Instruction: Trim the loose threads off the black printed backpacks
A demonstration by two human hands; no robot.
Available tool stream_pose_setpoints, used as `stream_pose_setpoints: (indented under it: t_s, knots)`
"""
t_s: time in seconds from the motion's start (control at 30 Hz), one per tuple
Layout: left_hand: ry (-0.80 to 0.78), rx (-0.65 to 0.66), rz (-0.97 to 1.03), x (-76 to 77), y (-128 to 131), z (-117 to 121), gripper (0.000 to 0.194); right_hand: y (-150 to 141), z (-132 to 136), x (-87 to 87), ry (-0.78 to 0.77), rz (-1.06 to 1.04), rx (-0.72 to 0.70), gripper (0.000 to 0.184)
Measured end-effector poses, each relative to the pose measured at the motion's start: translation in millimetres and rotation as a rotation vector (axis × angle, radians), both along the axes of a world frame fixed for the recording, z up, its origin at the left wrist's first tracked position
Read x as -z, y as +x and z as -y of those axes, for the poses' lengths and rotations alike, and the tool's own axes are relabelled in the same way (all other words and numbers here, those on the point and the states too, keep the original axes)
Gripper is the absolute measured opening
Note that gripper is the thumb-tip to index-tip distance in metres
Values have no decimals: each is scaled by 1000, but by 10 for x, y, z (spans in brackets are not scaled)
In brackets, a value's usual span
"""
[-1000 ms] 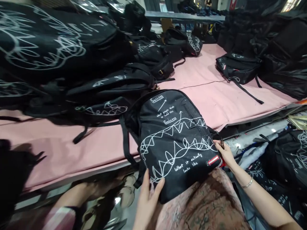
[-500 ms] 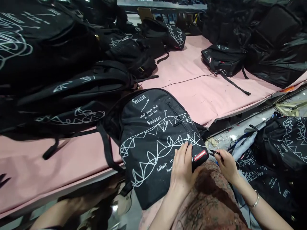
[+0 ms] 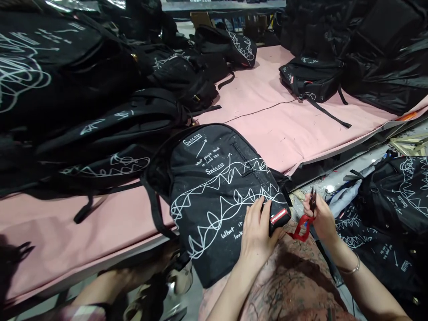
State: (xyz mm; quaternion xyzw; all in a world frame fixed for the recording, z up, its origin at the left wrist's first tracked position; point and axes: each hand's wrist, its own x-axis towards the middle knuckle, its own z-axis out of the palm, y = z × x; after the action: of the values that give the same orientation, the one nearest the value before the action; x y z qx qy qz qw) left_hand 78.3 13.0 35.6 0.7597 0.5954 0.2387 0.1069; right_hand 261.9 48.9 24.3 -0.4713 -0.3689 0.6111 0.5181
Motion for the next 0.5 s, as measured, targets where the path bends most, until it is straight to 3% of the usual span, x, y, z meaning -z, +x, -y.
stream_pose_setpoints:
  t_s: [0.13,0.27,0.33,0.5]
  knots:
    - [-33,134,-78,-169,154,-154,50,72,102,181,-77,101,-4,30]
    - [-43,300,-95,-278,311,-392,18,98,400,339,-80,228,50,32]
    - [-109,304,2,-296,319,-517,11,102,525,349,-75,265,5,32]
    - [-318,235,375,-313,181,-691,17,68,657,286,-160,158,-176,39]
